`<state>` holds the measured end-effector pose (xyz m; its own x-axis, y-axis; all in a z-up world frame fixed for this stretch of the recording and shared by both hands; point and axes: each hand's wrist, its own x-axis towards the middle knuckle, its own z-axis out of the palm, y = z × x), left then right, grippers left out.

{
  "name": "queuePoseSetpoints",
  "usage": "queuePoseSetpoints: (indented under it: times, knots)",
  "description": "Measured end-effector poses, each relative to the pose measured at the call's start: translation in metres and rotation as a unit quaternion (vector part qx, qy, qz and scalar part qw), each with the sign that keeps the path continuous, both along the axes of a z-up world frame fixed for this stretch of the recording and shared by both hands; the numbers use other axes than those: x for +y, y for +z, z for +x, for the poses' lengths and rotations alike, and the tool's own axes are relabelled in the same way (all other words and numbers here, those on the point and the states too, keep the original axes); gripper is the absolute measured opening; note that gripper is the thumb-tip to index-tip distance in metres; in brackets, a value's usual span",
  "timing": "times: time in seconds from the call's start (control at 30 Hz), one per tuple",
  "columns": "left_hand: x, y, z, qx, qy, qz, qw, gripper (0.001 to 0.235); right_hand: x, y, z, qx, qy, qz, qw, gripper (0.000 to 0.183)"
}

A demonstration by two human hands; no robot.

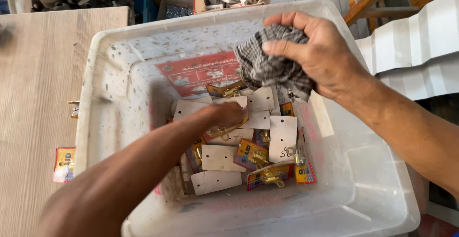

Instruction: The person picks up several packaged door locks from a bin and a table, wipes them with a cloth, and places them into a larger plastic container.

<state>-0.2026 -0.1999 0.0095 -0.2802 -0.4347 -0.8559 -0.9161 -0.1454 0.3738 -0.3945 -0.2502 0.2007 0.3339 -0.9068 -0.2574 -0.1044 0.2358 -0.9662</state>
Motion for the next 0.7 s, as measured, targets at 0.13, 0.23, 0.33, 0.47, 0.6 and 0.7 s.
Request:
queuePoseSetpoints:
  times: [0.13, 0.23, 0.33, 0.47, 0.6, 0.7]
  knots:
    - [0.002, 0.094, 0.039, 0.194, 0.282, 0.033, 0.939, 0.033, 0.017, -0.003, 0.001, 0.114, 0.150, -0.207, 0.960, 0.058]
    - [0.017, 0.122, 0.042, 0.392, 0.408, -0.035, 0.824, 0.042, 0.038, -0.019, 0.010, 0.130, 0.232, -0.458, 0.848, 0.064]
    - [0.039, 0.121, 0.026, 0.492, 0.672, -0.095, 0.545, 0.018, 0.063, -0.010, 0.021, 0.263, 0.217, -0.650, 0.679, 0.077]
    - [0.062, 0.160, 0.024, 0.661, 0.574, 0.025, 0.484, 0.048, 0.061, 0.001, 0.033, 0.221, 0.235, -0.616, 0.719, 0.106]
    - [0.062, 0.161, 0.021, 0.713, 0.484, 0.036, 0.505, 0.074, 0.054, -0.004, 0.033, 0.200, 0.238, -0.520, 0.796, 0.087]
    - [0.053, 0.176, 0.014, 0.705, 0.487, 0.095, 0.507, 0.086, 0.053, -0.005, 0.039, 0.179, 0.187, -0.538, 0.802, 0.068]
